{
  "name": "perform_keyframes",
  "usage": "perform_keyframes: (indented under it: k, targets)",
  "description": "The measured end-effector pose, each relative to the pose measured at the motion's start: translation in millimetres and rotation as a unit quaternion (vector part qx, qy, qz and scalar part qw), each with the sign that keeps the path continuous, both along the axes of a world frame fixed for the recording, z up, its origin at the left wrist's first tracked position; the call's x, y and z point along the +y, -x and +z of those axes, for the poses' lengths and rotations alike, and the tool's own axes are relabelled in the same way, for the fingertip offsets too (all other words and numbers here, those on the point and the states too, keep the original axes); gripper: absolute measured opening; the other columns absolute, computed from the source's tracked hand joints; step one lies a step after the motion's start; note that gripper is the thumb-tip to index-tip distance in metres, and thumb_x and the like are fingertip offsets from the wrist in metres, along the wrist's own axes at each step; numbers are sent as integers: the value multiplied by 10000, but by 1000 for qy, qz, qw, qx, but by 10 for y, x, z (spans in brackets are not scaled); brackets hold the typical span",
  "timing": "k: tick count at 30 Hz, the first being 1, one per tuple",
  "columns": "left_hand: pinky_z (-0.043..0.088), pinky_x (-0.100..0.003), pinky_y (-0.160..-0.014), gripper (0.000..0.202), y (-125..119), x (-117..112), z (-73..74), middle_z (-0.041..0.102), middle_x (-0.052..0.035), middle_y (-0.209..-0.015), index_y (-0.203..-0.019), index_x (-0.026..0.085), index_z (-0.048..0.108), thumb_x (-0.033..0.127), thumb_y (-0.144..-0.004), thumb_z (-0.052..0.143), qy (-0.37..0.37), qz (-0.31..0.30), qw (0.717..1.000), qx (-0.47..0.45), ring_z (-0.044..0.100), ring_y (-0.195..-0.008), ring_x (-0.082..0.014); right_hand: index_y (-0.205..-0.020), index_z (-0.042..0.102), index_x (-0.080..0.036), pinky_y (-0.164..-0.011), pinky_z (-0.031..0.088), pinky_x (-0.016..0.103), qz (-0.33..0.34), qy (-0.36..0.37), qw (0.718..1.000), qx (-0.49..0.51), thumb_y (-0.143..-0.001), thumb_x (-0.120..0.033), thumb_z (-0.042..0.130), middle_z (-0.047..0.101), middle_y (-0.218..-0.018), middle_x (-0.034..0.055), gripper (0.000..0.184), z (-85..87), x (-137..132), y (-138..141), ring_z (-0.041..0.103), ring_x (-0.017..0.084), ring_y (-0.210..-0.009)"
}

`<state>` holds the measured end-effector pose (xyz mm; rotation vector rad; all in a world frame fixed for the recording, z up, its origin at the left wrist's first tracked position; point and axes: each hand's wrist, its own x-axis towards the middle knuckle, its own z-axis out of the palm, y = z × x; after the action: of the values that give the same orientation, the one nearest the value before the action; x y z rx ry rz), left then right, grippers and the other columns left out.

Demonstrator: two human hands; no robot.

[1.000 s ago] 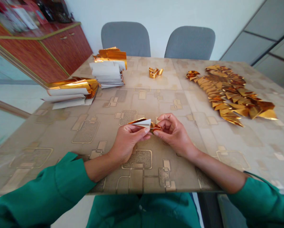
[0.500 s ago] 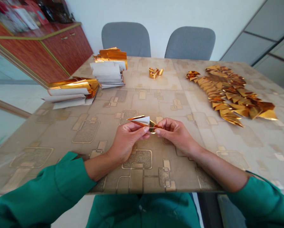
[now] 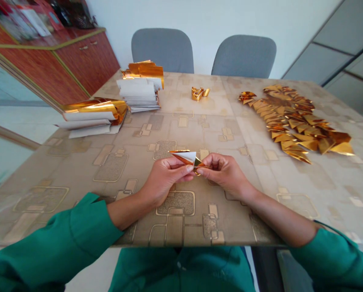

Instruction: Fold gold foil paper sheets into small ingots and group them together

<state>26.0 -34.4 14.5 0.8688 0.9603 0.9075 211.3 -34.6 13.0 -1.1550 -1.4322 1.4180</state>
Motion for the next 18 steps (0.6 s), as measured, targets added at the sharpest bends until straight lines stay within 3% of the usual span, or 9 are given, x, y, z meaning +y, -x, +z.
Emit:
perform_keyframes:
  k: [6, 12, 18]
  targets:
    - [566, -182, -668, 202, -13, 12, 2, 750, -30, -808, -826, 149, 766, 262, -678, 842, 0, -2, 1000, -1, 669, -681, -87, -740, 571, -187, -524, 297, 242, 5, -24, 1000, -17, -760, -366, 727, 527, -653, -38, 238, -36, -4, 18, 415, 93, -581]
    - [555, -178, -629, 210, -28, 9, 22, 743, -31, -761, -790, 136, 761, 262, -650, 855, 0, 4, 1000, 3, 660, -646, -87, -725, 538, -185, -517, 263, 244, 33, -12, 999, -27, -777, -387, 715, 479, -635, -49, 273, -8, 5, -1, 378, 88, -564]
    - [558, -194, -664, 206, -19, -11, 22, 740, -25, -820, -811, 153, 755, 270, -668, 846, -6, 9, 1000, -12, 657, -702, -92, -764, 559, -177, -530, 270, 250, 43, -13, 998, -37, -776, -405, 718, 498, -664, -40, 278, 18, 4, -2, 394, 94, -584]
